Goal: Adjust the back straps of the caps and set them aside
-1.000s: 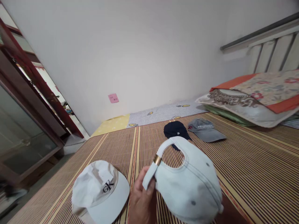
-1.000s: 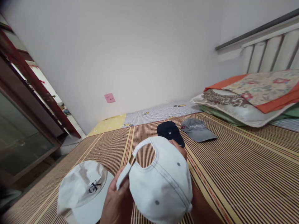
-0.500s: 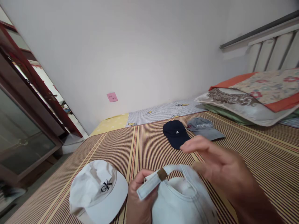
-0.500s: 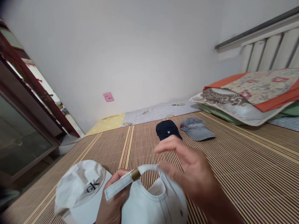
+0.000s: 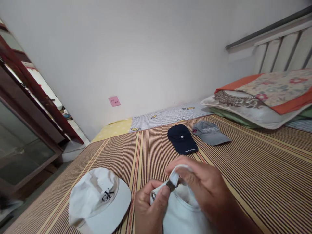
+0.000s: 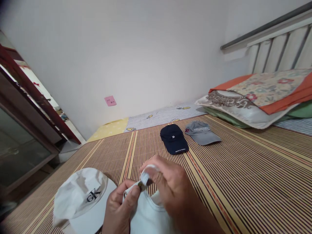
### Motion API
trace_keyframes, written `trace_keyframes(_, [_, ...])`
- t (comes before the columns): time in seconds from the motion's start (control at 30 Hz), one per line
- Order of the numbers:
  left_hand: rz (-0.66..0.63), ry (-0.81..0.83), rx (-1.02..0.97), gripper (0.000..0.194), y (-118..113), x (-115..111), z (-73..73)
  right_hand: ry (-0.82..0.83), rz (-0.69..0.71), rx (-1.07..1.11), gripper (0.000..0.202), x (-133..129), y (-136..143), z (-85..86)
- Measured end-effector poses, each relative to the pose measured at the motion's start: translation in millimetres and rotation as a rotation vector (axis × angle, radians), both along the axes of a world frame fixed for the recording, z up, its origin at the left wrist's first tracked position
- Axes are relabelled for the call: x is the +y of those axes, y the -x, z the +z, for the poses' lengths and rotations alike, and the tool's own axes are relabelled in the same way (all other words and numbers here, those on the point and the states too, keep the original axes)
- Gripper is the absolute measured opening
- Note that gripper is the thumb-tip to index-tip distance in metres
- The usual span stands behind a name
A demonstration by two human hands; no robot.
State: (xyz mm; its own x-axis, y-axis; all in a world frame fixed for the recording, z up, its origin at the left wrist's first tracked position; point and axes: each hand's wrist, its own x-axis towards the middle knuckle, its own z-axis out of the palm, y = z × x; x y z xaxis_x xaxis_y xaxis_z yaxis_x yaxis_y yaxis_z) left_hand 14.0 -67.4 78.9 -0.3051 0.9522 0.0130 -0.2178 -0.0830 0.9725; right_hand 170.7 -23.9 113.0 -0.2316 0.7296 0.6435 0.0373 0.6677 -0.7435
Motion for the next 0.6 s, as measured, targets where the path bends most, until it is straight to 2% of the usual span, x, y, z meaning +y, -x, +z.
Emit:
trace_keyframes(0.07, [-0.013, 0.02, 0.016, 0.054, 3.3, 0.0, -0.9, 0.107, -0.04, 0.049, 0.031, 1.2, -1.6, -0.3])
trace_keyframes(0.1, [-0.011, 0.028, 0.007, 0.053, 4.1, -0.4, 0.1, 0.16, -0.015, 0.039, 0.032, 1.7, -3.0, 0.5])
trace_keyframes(0.23, [0.028, 0.019, -0.075, 0.049, 7.0, 1.4, 6.0, 0.288, 0.243, -0.208, 0.029, 4.4, -9.6, 7.5])
trace_keyframes(0.3, [0.049, -0.035, -0.064, 0.046, 12.5, 6.6, 3.9, 0.319, 0.312, -0.327, 0.024, 7.3, -11.6, 9.5])
trace_keyframes(0.43, [0.042, -0.085, 0.016, 0.042, 29.2, 20.6, -13.4, 0.348, 0.251, -0.333, 0.031, 14.8, -10.7, 5.3])
trace_keyframes(0.5, [0.031, -0.08, 0.008, 0.039, 35.3, 25.2, -23.1, 0.332, 0.203, -0.328, 0.03, 17.3, -9.3, 2.4])
trace_keyframes(0.6, [0.081, -0.086, -0.026, 0.029, 38.9, 27.6, -31.9, 0.288, 0.169, -0.349, 0.025, 18.6, -8.5, 1.5])
